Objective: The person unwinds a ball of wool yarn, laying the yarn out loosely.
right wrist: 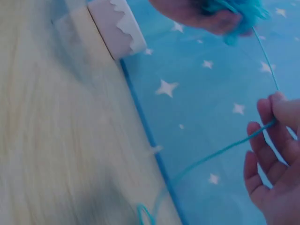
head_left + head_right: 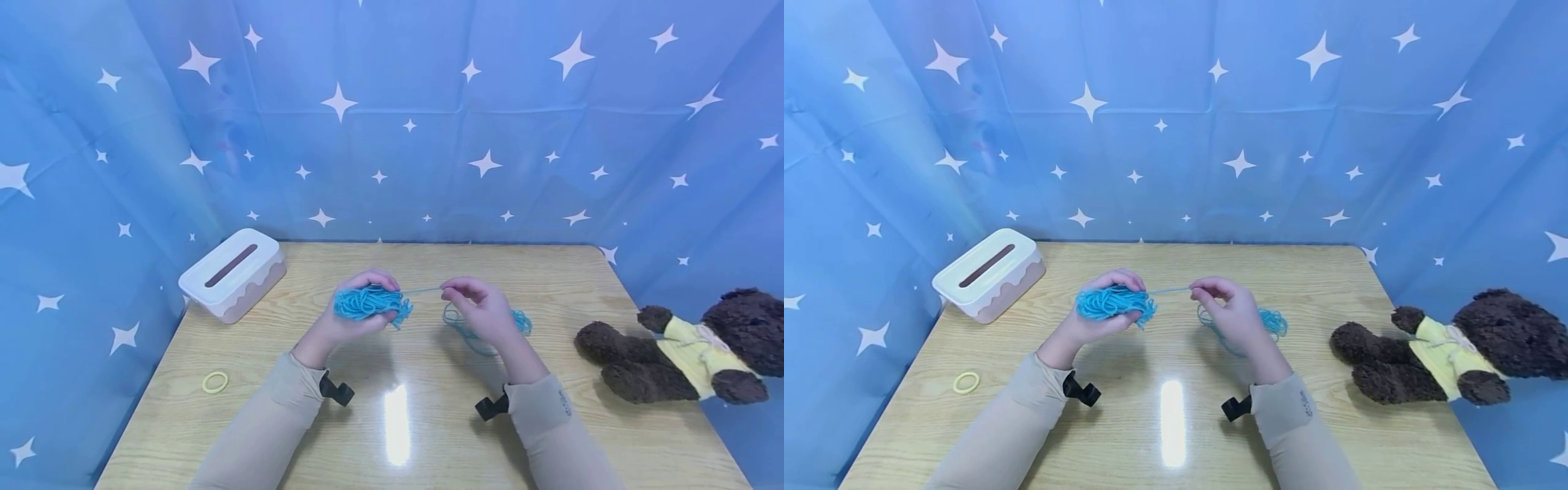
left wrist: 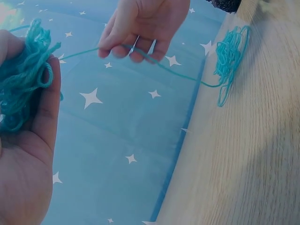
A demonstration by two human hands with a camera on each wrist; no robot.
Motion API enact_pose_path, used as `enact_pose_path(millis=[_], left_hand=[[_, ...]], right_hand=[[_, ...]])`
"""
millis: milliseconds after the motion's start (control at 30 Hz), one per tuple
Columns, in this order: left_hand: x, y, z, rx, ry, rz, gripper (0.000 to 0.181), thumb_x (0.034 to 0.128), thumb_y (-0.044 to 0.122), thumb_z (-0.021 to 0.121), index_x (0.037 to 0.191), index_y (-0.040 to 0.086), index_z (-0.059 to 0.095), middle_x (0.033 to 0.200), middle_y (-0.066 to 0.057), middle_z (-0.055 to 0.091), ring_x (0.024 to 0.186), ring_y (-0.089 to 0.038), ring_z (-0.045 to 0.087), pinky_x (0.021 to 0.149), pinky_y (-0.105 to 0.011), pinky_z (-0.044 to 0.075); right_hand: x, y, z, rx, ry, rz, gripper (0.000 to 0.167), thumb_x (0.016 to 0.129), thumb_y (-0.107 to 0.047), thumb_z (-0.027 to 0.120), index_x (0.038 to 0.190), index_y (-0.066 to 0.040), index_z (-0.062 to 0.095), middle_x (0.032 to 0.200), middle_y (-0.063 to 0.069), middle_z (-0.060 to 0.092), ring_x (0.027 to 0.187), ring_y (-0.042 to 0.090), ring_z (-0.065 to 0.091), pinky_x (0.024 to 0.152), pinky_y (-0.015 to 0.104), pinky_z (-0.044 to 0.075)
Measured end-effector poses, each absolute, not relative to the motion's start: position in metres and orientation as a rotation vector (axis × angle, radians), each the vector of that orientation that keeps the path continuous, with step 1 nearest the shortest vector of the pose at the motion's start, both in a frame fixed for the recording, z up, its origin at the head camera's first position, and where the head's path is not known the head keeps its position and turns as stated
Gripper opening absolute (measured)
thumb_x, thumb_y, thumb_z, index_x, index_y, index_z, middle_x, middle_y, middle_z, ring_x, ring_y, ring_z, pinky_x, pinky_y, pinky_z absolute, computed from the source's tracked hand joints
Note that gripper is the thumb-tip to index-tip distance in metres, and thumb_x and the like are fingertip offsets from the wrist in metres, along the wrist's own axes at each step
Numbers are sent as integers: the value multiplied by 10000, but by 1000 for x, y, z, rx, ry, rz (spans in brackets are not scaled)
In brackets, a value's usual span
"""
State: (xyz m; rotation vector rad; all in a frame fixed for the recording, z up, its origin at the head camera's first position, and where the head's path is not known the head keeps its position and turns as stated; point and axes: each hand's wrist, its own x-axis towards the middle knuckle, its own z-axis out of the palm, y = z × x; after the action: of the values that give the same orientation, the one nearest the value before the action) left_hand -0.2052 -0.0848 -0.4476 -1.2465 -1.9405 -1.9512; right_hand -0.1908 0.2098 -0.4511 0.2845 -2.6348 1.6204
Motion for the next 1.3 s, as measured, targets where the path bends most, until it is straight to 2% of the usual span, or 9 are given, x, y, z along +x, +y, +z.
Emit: enact_pose_path(millis=[100,200,367,500,633,800,967,1133,1300], left_hand=[[-206,-84,-448,-1239,-1949,-1945,365,815,-167,760,1138,-34,654,1173,-285,681,1150,-112,673,1014,-246,594],[-206,-84,-448,-1247,-1940,-1942,363,817,-170,758,1138,-39,651,1166,-288,679,1144,-116,673,1011,-245,593],[-206,-85,-448,-1256,-1927,-1948,365,815,-179,754,1138,-49,646,1160,-297,672,1129,-106,673,999,-235,590],[-206,-86,-448,-1249,-1936,-1958,364,819,-176,756,1141,-43,648,1172,-297,673,1146,-101,678,1014,-242,591],[-206,-86,-448,-1248,-1937,-1950,368,820,-182,757,1141,-39,646,1174,-295,676,1154,-115,681,1019,-251,594],[-206,-87,-446,-1247,-1939,-1936,376,821,-196,758,1140,-34,644,1165,-291,679,1138,-122,676,1004,-245,594],[-206,-88,-445,-1241,-1937,-1937,372,826,-195,756,1142,-38,642,1170,-293,678,1142,-108,678,1007,-241,593],[-206,-88,-444,-1259,-1909,-1942,372,821,-198,748,1146,-53,637,1163,-304,670,1142,-110,678,1009,-243,593],[-207,-88,-446,-1273,-1888,-1952,374,813,-197,746,1143,-59,639,1151,-307,668,1123,-110,681,993,-242,599]], right_hand=[[-191,228,-448,259,-2623,1546,309,1093,-344,697,1265,-100,777,1164,60,830,1060,-65,699,1036,240,548],[-191,247,-447,231,-2602,1457,309,1095,-336,694,1254,-87,783,1131,30,829,1023,-112,670,974,150,519],[-191,278,-445,159,-2594,1285,303,1097,-363,689,1252,-128,801,1122,-23,821,1001,-159,630,920,101,494],[-190,299,-442,82,-2648,1179,340,1110,-404,652,1289,-153,795,1196,61,810,1012,-148,595,848,90,493],[-189,312,-440,-1,-2727,1058,379,1122,-439,616,1315,-160,783,1224,130,808,1017,43,659,789,198,531],[-192,322,-450,-110,-2792,966,384,1136,-415,594,1324,-131,771,1257,181,797,1079,337,723,845,459,588],[-197,330,-467,-280,-2832,925,382,1141,-381,585,1326,-97,762,1285,221,781,1154,418,711,884,574,569],[-201,338,-478,-437,-2899,891,366,1138,-333,585,1320,-66,756,1347,254,749,1201,463,679,873,581,544],[-204,341,-482,-428,-2981,875,380,1141,-366,578,1351,-104,756,1397,256,726,1244,487,663,894,604,544]])
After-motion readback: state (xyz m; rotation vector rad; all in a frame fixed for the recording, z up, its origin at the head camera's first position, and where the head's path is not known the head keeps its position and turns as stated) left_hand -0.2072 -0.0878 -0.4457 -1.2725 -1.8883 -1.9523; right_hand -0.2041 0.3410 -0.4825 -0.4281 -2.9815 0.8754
